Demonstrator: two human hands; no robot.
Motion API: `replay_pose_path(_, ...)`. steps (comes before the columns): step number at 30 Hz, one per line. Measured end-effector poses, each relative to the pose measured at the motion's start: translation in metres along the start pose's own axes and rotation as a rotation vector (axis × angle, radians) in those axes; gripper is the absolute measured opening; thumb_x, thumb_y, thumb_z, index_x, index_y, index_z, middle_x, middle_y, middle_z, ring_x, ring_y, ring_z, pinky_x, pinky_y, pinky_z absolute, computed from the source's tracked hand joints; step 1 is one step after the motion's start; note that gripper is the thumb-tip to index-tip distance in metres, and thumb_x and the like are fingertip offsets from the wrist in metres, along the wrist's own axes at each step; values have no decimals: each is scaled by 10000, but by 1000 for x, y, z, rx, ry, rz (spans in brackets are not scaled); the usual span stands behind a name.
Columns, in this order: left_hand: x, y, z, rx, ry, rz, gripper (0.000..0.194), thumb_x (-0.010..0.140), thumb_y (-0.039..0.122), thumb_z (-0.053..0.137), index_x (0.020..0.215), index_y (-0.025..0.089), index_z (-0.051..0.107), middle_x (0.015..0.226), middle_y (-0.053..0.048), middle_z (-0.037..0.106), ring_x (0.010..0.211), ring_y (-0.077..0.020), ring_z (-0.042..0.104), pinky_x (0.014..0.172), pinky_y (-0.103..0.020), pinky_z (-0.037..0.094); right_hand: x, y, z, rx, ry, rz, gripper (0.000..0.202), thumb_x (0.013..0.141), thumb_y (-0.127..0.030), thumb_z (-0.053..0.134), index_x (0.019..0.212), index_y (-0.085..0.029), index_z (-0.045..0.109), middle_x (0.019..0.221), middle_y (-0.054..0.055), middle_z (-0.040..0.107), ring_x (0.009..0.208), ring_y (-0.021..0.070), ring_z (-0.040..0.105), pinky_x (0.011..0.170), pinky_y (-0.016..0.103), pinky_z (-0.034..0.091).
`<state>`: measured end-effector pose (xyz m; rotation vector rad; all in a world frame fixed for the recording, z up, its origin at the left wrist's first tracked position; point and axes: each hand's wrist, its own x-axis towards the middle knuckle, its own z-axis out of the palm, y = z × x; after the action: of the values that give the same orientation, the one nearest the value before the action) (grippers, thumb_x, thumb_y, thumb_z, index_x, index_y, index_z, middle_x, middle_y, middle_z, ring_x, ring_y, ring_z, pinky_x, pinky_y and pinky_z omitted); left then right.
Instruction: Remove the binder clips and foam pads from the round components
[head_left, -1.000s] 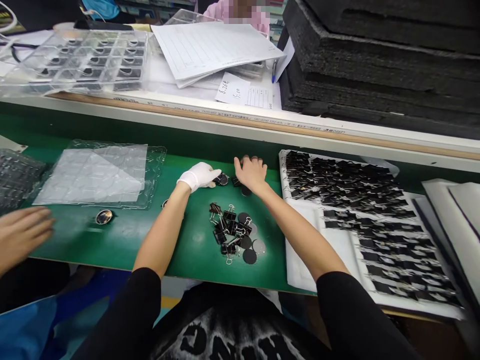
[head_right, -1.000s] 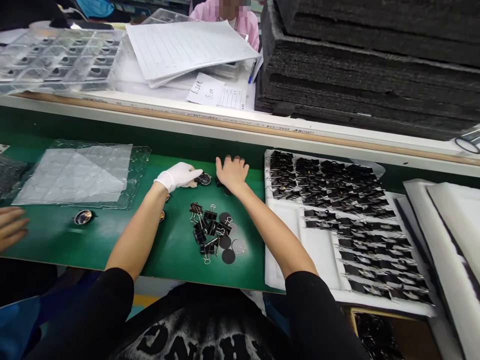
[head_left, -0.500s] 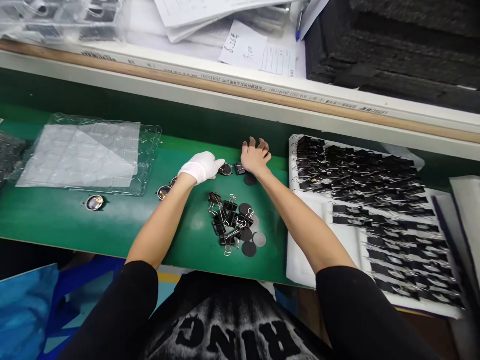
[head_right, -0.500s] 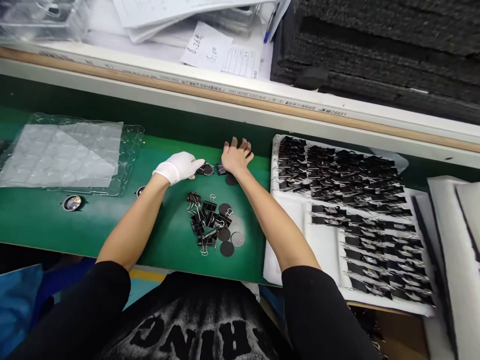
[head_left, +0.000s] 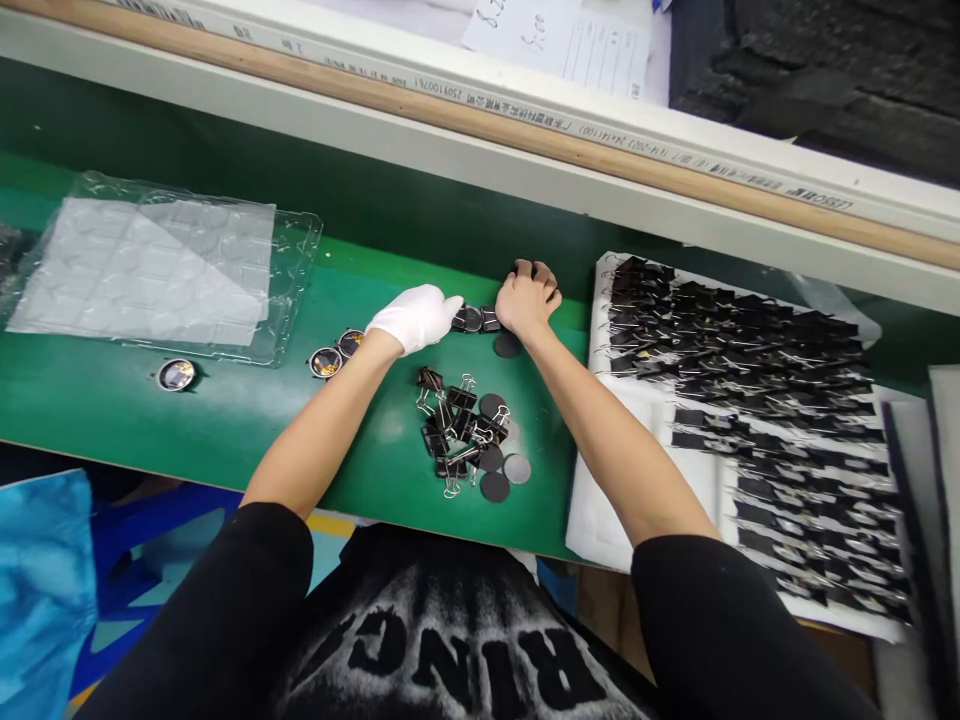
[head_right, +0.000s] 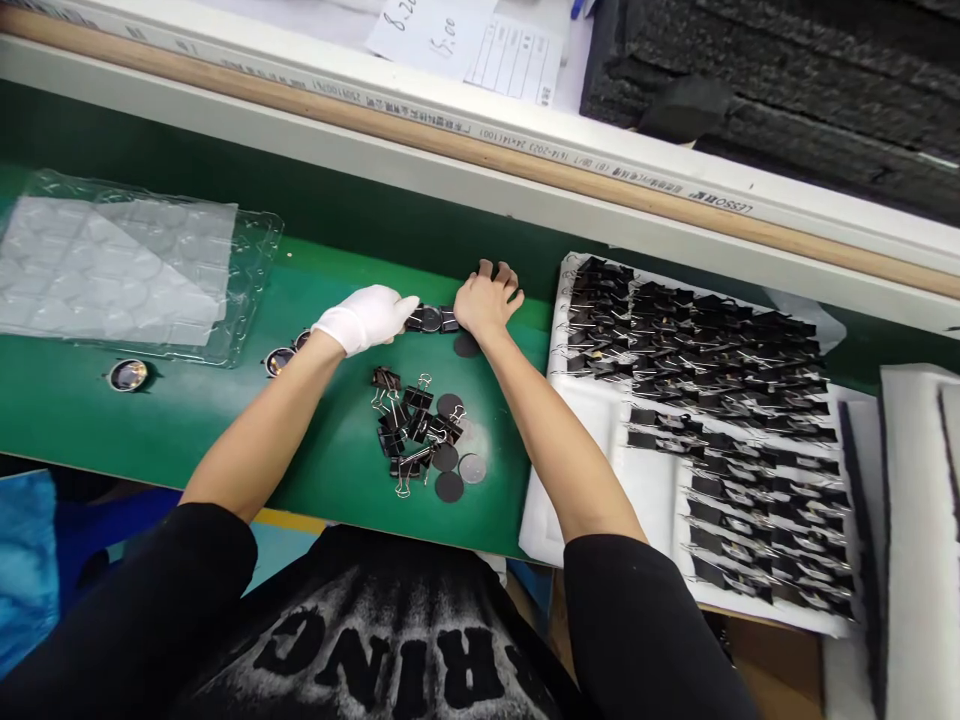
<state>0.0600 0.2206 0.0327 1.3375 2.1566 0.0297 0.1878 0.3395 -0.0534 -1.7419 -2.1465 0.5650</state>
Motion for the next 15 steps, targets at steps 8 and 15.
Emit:
replay_pose_path(8,4,2,7,53,47,42,593,1040,529,330,945,110,738,793,-173,685,947,-358,690,876,-371,481,4,6,5,-26,13,3,452,1021,-278,304,1424,-274,509,1584,129,396,1510,304,280,1210,650,180)
replay_pose_path(15,7,0,8,-88,59,30,522,1003,536,431,749,163,693,644,-123,635,850,-325,692,858,-369,478,-1,-5,-5,-4,-10,60,463,1027,-282,317,1439,-219,519,1646,145,330,1574,290,193,1264,618,93)
